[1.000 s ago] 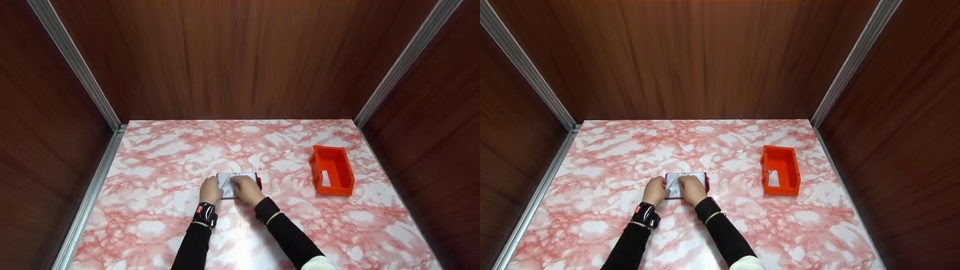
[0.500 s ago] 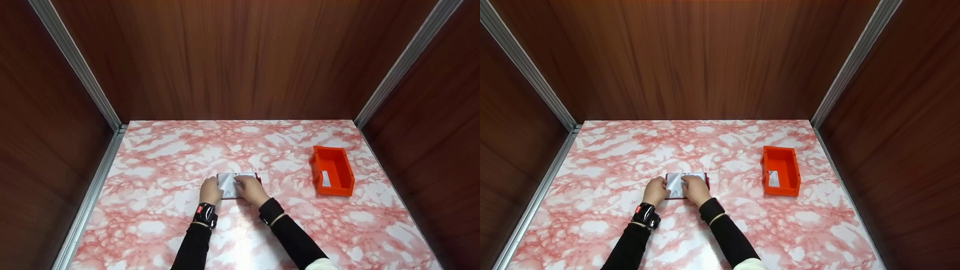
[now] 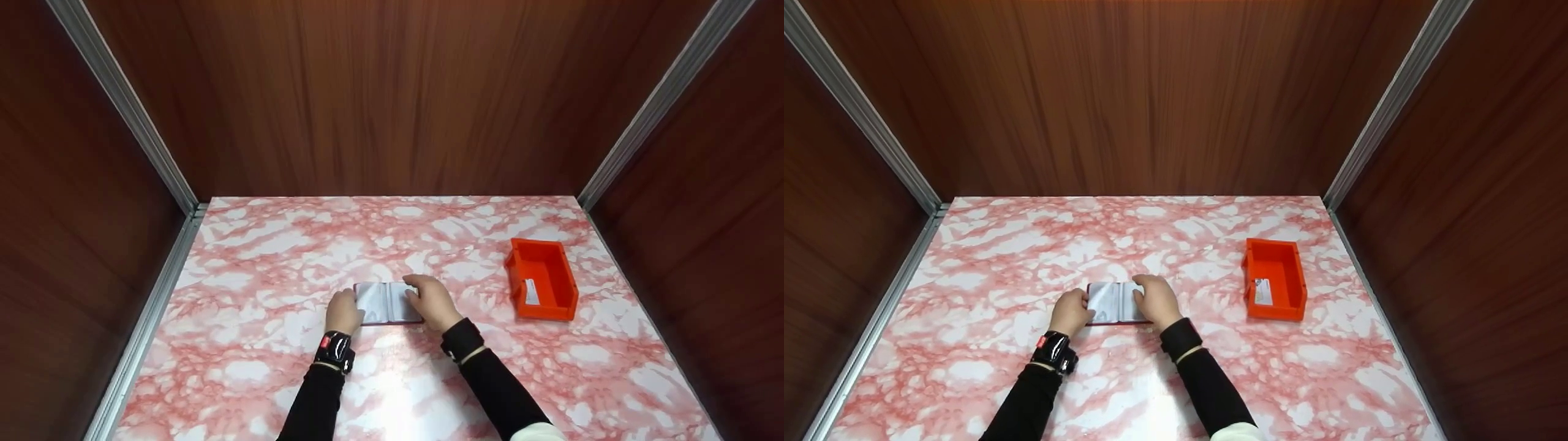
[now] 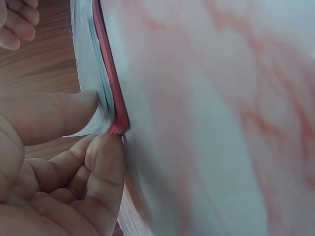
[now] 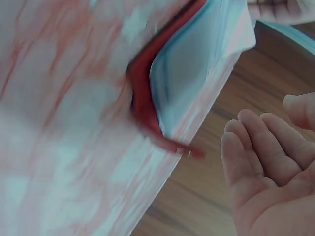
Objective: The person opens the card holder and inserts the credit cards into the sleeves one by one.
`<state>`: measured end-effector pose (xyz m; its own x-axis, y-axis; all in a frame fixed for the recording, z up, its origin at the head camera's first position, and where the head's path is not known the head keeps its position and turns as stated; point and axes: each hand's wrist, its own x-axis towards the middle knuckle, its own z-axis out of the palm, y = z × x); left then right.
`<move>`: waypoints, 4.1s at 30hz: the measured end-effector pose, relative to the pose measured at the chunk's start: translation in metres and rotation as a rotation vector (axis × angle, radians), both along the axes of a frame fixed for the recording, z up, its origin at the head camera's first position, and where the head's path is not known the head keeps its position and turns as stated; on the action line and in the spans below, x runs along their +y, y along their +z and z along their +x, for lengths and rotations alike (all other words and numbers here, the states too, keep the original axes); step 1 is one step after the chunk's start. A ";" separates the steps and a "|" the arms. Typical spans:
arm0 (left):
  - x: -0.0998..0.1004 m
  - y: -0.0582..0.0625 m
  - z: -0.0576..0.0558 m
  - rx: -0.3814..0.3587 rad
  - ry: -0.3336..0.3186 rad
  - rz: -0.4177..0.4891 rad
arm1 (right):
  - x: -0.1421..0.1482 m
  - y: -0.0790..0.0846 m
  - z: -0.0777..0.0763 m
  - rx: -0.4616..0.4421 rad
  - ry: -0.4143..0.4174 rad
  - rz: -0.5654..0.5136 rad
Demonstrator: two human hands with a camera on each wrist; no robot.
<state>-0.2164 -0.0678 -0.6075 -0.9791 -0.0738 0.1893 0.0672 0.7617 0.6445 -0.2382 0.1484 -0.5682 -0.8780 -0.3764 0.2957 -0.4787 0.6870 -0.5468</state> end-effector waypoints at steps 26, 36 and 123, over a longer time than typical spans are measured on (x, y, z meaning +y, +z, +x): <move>0.000 0.000 -0.001 -0.031 0.001 -0.037 | 0.080 0.013 -0.007 0.012 -0.199 -0.100; 0.000 -0.002 -0.001 -0.024 -0.007 -0.049 | 0.109 0.020 -0.010 0.015 -0.241 -0.085; -0.001 -0.002 0.000 0.021 -0.014 -0.016 | 0.241 0.011 -0.026 -0.443 -0.529 0.227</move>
